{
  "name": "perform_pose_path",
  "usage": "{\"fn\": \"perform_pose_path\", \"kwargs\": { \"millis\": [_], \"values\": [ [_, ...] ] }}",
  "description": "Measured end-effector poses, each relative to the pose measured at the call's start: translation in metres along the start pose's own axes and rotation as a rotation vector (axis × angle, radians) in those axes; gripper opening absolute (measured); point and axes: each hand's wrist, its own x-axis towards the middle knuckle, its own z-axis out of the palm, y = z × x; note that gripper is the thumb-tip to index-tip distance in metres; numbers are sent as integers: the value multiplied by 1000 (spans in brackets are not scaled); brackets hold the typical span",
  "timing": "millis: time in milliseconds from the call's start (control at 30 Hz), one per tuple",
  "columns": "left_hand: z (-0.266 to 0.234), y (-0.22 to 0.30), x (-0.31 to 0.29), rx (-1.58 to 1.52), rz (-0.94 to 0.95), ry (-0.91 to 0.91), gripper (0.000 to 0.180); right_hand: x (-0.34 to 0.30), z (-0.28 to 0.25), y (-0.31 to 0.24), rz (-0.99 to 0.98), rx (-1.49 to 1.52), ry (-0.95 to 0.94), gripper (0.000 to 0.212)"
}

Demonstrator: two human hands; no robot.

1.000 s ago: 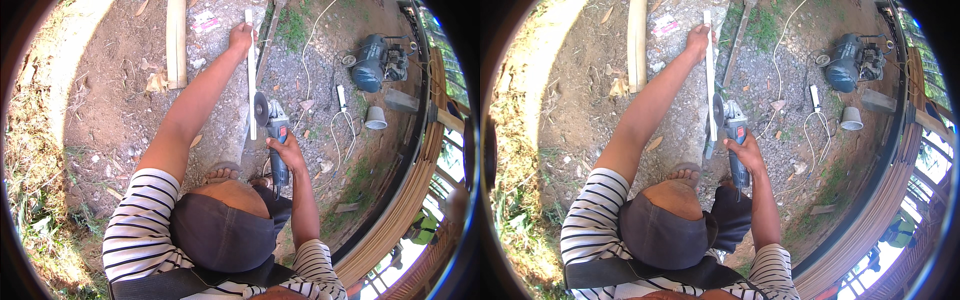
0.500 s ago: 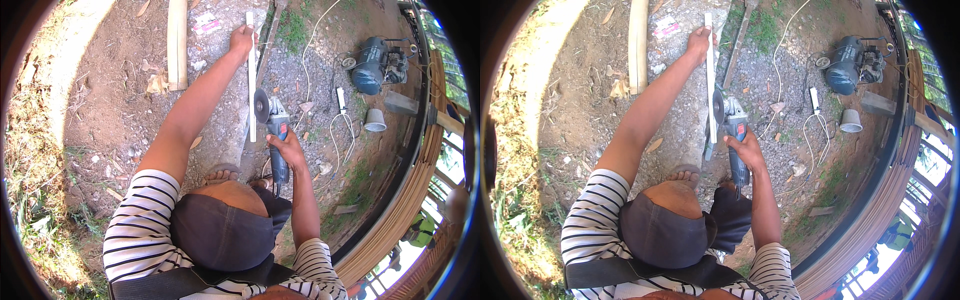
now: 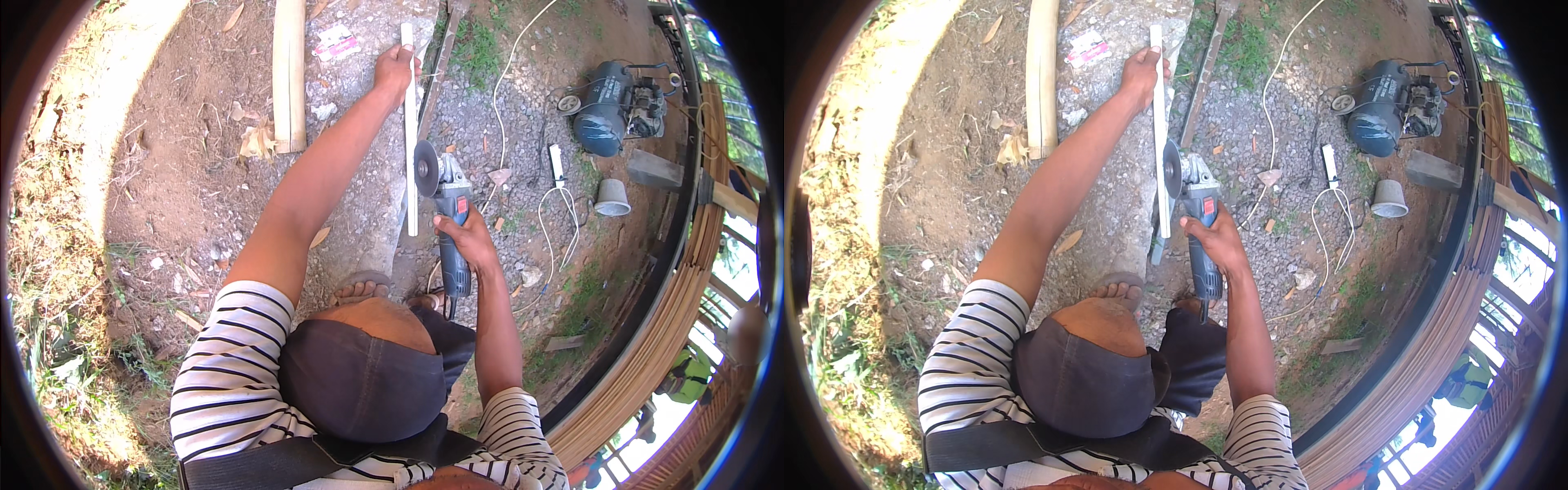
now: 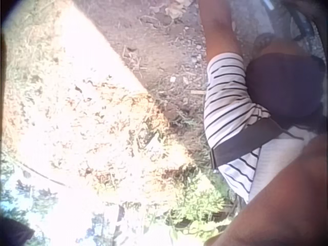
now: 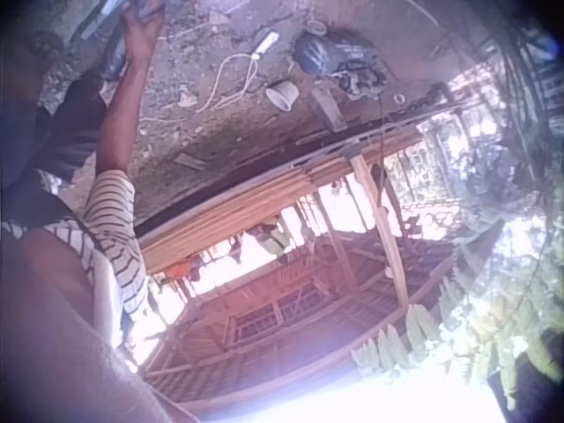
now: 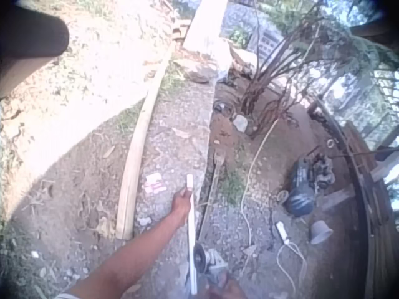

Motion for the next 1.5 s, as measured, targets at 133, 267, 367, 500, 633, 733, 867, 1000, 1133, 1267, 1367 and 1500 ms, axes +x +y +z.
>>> {"fn": "perform_pose_path", "kwargs": {
  "millis": [133,267,367,500,633,733,867,1000,1133,1267,1367,1500],
  "values": [
    [-1,-1,1,-5,7,-4,25,4,0,0,-26,0,4,39],
    [1,-1,0,-13,-2,-6,24,8,-1,-1,-42,-1,0,37],
    [0,-1,0,-20,-6,-9,24,10,0,-5,-38,5,-6,37],
    [1,-1,0,-28,-11,-11,24,13,0,-7,-44,-27,10,37],
    [-2,-1,1,-18,-6,-7,25,16,2,-14,-62,-36,0,36],
    [1,-1,-1,-12,-10,-16,25,19,0,-14,-70,-26,7,35],
    [-1,-1,0,-19,-3,-24,25,19,3,-24,-63,-22,9,33],
    [-3,-1,2,-33,-10,-27,27,22,4,-27,-72,-28,10,32],
    [-3,-1,0,-87,-40,-39,29,28,1,-24,-72,-9,-5,32],
    [-2,0,-1,-70,-39,-36,31,31,2,-29,-80,24,-9,33],
    [-5,0,0,-81,-26,-25,28,32,4,-36,-82,32,-15,35],
    [-4,0,-1,-81,-35,-38,30,37,1,-36,-86,14,-39,37]
  ]
}}
